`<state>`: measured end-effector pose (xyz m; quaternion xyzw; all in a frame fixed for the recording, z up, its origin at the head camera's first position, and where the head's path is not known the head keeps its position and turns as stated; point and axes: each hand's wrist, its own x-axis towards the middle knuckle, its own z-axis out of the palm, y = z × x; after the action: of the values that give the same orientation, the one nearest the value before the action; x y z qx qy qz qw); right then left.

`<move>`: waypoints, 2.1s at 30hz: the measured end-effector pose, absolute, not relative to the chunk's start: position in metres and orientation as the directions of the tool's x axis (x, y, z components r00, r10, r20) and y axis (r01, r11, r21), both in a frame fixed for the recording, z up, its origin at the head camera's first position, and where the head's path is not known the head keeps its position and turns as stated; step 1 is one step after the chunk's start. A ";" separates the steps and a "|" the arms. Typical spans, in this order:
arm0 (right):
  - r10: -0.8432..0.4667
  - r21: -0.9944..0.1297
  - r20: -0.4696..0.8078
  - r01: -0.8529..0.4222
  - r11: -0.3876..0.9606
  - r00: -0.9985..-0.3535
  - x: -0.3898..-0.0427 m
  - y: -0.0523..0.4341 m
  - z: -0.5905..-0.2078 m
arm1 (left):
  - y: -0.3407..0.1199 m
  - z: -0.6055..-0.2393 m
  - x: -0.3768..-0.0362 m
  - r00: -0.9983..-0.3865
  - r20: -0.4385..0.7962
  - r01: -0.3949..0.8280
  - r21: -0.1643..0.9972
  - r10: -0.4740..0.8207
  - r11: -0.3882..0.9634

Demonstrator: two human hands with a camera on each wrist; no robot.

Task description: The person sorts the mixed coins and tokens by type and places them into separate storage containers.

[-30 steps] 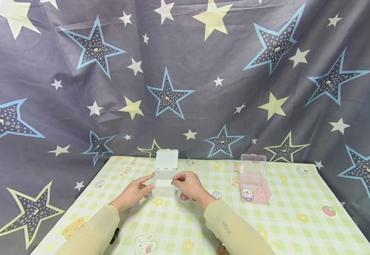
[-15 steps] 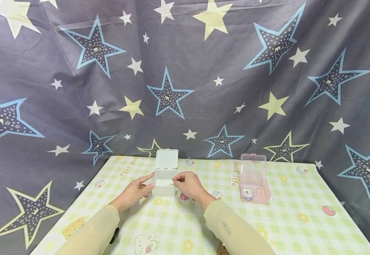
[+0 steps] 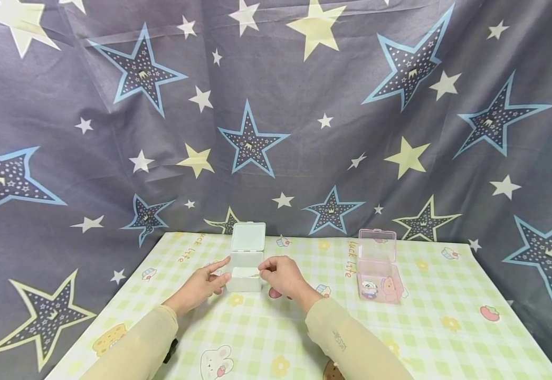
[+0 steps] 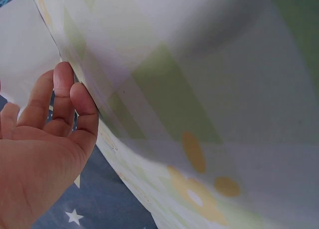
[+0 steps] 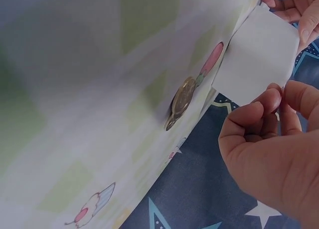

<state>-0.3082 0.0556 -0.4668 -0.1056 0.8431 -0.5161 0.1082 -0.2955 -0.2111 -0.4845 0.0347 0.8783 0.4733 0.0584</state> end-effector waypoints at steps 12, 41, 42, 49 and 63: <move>-0.271 -0.851 0.039 -0.174 0.496 -0.962 -0.307 0.087 -0.475 | -0.211 -0.484 -0.294 -0.991 -0.077 -0.002 0.836 0.113 0.549; -0.492 -0.627 0.112 -0.446 0.639 -0.863 -0.302 0.141 -0.490 | -0.213 -0.483 -0.292 -0.988 -0.058 0.033 0.831 0.145 0.555; -0.505 -0.620 0.115 -0.459 0.637 -0.856 -0.302 0.140 -0.490 | -0.213 -0.483 -0.292 -0.988 -0.060 0.030 0.831 0.143 0.555; -0.529 -0.578 0.125 -0.495 0.648 -0.839 -0.302 0.136 -0.491 | -0.213 -0.484 -0.293 -0.989 -0.061 0.023 0.834 0.133 0.551; -0.519 -0.544 0.127 -0.497 0.676 -0.845 -0.297 0.133 -0.489 | -0.212 -0.482 -0.291 -0.988 -0.046 0.043 0.837 0.147 0.546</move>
<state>-0.2970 0.1335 -0.4893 -0.2777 0.9152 -0.2913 0.0188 -0.2906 -0.2122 -0.4816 0.0542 0.8775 0.4734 0.0552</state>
